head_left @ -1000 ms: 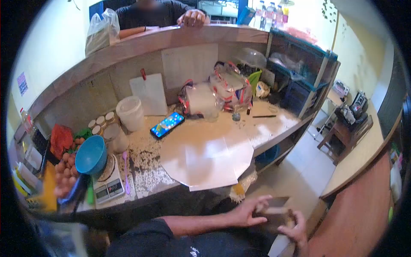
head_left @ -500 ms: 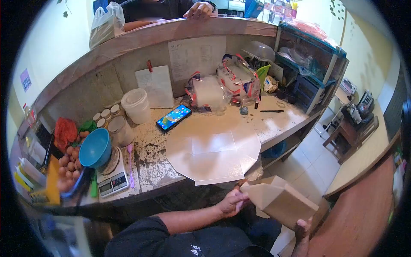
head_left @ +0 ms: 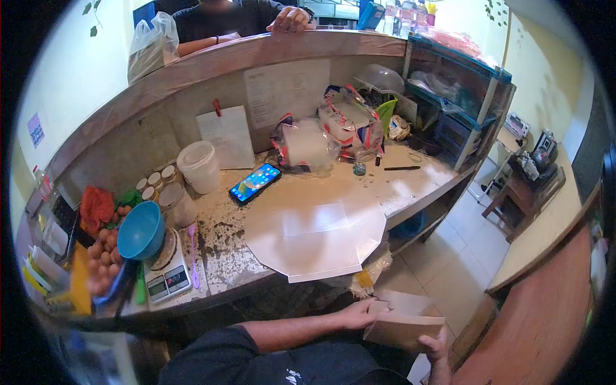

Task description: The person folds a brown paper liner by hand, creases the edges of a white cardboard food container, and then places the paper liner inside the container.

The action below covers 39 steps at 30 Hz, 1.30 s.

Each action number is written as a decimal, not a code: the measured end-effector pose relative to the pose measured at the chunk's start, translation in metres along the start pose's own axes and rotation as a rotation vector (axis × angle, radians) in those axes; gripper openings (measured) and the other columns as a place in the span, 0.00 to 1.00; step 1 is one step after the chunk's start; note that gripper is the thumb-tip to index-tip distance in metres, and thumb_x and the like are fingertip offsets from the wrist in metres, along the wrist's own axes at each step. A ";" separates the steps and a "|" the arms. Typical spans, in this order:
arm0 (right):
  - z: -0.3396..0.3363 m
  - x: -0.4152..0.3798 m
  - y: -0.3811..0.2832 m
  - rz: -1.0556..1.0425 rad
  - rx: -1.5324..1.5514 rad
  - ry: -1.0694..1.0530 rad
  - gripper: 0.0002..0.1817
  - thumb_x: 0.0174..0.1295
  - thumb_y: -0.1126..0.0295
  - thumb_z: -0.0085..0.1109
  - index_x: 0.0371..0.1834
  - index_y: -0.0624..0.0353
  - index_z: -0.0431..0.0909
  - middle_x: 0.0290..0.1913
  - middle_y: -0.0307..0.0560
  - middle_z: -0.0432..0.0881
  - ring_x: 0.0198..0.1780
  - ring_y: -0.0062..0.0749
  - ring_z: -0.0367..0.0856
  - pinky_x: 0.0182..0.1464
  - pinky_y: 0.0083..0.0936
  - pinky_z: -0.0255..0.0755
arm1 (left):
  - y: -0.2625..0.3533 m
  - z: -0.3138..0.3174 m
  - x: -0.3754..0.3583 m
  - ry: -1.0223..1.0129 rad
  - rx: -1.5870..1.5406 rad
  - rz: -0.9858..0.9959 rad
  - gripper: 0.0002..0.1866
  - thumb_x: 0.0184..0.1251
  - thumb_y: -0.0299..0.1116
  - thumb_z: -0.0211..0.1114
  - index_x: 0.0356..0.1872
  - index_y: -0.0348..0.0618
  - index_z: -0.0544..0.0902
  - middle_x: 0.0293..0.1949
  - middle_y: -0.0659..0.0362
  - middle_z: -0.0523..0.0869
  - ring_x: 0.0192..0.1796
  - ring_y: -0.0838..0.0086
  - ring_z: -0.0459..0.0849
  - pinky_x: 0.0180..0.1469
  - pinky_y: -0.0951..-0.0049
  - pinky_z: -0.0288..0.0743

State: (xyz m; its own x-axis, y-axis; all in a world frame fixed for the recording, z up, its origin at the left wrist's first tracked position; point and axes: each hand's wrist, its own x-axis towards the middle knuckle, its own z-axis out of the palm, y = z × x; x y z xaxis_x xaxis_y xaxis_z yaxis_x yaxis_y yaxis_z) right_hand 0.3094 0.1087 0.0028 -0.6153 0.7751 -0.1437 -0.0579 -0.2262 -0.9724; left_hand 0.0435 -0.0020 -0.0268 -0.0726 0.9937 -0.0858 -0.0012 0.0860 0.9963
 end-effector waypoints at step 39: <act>0.102 0.046 0.141 -0.099 -0.705 -0.064 0.26 0.64 0.62 0.61 0.64 0.58 0.74 0.54 0.62 0.81 0.57 0.53 0.80 0.61 0.39 0.72 | -0.144 -0.051 -0.062 0.488 0.273 -0.417 0.36 0.75 0.63 0.49 0.52 0.33 0.83 0.44 0.36 0.86 0.52 0.46 0.85 0.57 0.55 0.75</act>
State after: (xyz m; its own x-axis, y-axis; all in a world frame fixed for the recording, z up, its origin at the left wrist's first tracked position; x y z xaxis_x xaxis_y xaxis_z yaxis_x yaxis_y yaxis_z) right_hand 0.1929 0.0518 -0.1217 -0.6799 0.7310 -0.0586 0.3925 0.2952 -0.8711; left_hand -0.0029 -0.0802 -0.1644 -0.5608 0.7329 -0.3852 0.1193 0.5319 0.8384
